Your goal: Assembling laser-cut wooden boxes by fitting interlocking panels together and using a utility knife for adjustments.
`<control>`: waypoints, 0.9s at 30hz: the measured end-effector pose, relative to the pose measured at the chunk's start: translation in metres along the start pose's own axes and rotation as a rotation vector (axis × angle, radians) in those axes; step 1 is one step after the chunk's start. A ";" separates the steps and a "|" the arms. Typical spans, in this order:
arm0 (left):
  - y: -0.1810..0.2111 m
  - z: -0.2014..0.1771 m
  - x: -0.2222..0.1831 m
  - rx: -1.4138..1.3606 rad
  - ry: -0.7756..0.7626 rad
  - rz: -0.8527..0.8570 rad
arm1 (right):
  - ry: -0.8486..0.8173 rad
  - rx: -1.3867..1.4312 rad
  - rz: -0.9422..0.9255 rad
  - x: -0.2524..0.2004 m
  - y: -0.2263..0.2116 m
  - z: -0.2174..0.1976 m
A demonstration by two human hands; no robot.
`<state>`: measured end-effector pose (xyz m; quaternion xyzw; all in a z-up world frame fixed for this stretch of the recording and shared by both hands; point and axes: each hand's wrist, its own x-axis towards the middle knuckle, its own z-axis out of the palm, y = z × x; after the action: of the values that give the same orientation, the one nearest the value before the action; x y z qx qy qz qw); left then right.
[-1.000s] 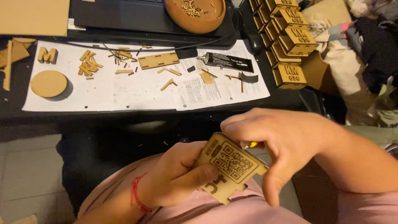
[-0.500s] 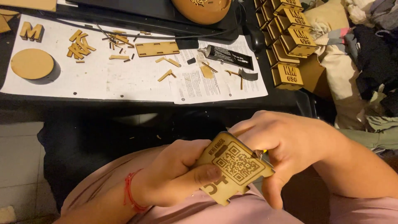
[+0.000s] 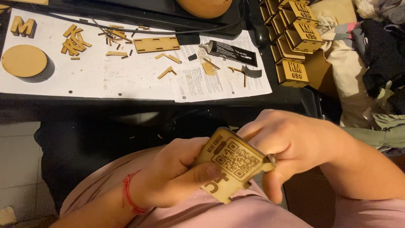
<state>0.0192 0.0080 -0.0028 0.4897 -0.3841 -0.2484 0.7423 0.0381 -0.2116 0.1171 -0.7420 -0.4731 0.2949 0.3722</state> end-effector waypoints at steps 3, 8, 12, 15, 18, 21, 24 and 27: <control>0.003 -0.002 0.002 0.067 0.021 0.025 | 0.059 -0.108 -0.003 0.001 -0.002 0.001; 0.007 0.000 0.004 0.072 -0.018 0.012 | 0.125 -0.125 0.057 0.000 0.000 0.004; 0.004 0.000 0.002 0.055 -0.018 0.024 | 0.103 -0.101 0.017 0.003 0.000 0.004; 0.002 -0.001 0.001 0.106 0.005 0.007 | 0.078 -0.032 -0.004 0.003 -0.001 0.004; 0.006 -0.001 0.001 0.047 -0.005 0.038 | 0.063 0.004 -0.009 0.004 -0.001 0.003; 0.003 0.000 0.000 0.040 -0.003 0.025 | 0.062 0.023 -0.014 0.004 0.000 0.004; 0.003 -0.001 0.000 0.088 0.003 0.000 | 0.031 0.066 0.006 0.004 0.001 0.004; 0.001 -0.001 0.000 0.031 -0.004 0.022 | -0.008 0.067 -0.039 0.005 0.001 0.002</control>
<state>0.0196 0.0086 -0.0024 0.4964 -0.3949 -0.2352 0.7364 0.0393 -0.2066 0.1145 -0.7187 -0.4788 0.3061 0.4007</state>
